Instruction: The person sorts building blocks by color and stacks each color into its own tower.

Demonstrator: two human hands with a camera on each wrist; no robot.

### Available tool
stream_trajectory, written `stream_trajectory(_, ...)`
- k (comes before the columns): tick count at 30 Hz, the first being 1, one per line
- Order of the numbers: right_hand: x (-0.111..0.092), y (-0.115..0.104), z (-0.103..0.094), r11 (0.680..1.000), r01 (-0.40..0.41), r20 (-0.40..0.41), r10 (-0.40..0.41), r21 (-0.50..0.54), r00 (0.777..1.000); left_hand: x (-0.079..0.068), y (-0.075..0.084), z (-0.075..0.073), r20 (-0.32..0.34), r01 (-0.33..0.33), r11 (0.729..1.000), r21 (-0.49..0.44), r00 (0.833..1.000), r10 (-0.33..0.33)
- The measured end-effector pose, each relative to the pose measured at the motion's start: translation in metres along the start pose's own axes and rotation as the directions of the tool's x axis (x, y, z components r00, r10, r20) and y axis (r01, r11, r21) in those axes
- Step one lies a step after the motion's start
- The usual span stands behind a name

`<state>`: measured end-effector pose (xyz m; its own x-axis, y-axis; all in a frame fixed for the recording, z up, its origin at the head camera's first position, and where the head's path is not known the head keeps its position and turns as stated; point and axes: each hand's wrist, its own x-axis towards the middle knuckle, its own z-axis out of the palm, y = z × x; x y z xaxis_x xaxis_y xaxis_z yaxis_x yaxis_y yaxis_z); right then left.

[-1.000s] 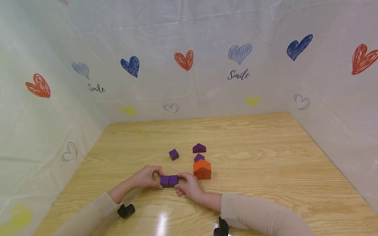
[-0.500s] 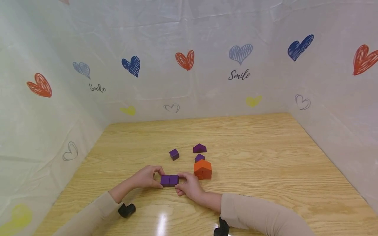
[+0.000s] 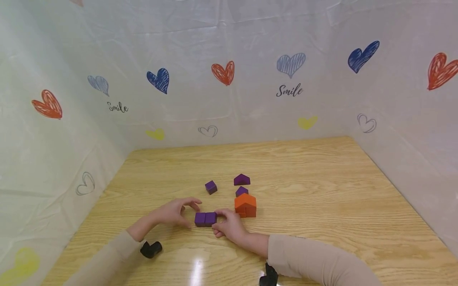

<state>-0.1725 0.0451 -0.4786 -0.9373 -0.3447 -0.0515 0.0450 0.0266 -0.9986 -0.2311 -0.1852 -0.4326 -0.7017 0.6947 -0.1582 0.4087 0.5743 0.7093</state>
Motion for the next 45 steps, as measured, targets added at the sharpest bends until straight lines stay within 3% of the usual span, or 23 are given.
stream_trajectory(3,0.001,0.001,0.0,1.0,-0.005,-0.003,0.005,-0.005,1.0,0.006,-0.002,-0.012,-0.05,-0.022,0.999,-0.032,0.999,0.021)
stream_trajectory(6,0.001,0.001,-0.001,1.0,-0.007,-0.008,0.007,-0.012,1.0,0.017,-0.004,-0.022,-0.146,-0.036,0.998,-0.043,0.989,0.03)
stream_trajectory(10,0.001,0.0,-0.001,1.0,0.0,-0.011,0.0,-0.025,1.0,0.035,-0.006,-0.028,-0.216,-0.008,1.0,0.016,0.976,0.012)
stream_trajectory(16,-0.001,-0.002,0.001,1.0,0.007,-0.01,-0.007,-0.022,1.0,0.063,-0.009,-0.025,-0.156,0.017,0.994,0.108,0.988,0.0)
stream_trajectory(21,0.0,-0.001,0.001,1.0,0.0,-0.01,0.0,-0.022,1.0,0.077,-0.014,-0.024,-0.085,-0.031,0.995,0.092,0.996,0.039)
stream_trajectory(25,0.001,0.0,0.001,0.999,-0.008,-0.013,0.007,-0.034,1.0,0.083,-0.018,-0.025,-0.065,-0.046,0.996,0.075,0.997,0.051)
stream_trajectory(35,0.002,0.0,0.001,0.999,-0.009,-0.015,0.009,-0.036,1.0,0.091,-0.029,-0.021,-0.115,-0.008,1.0,-0.019,0.993,0.006)
stream_trajectory(45,0.003,0.001,0.001,0.999,-0.012,-0.015,0.012,-0.03,1.0,0.088,-0.031,-0.019,-0.175,0.016,0.995,-0.095,0.984,-0.033)
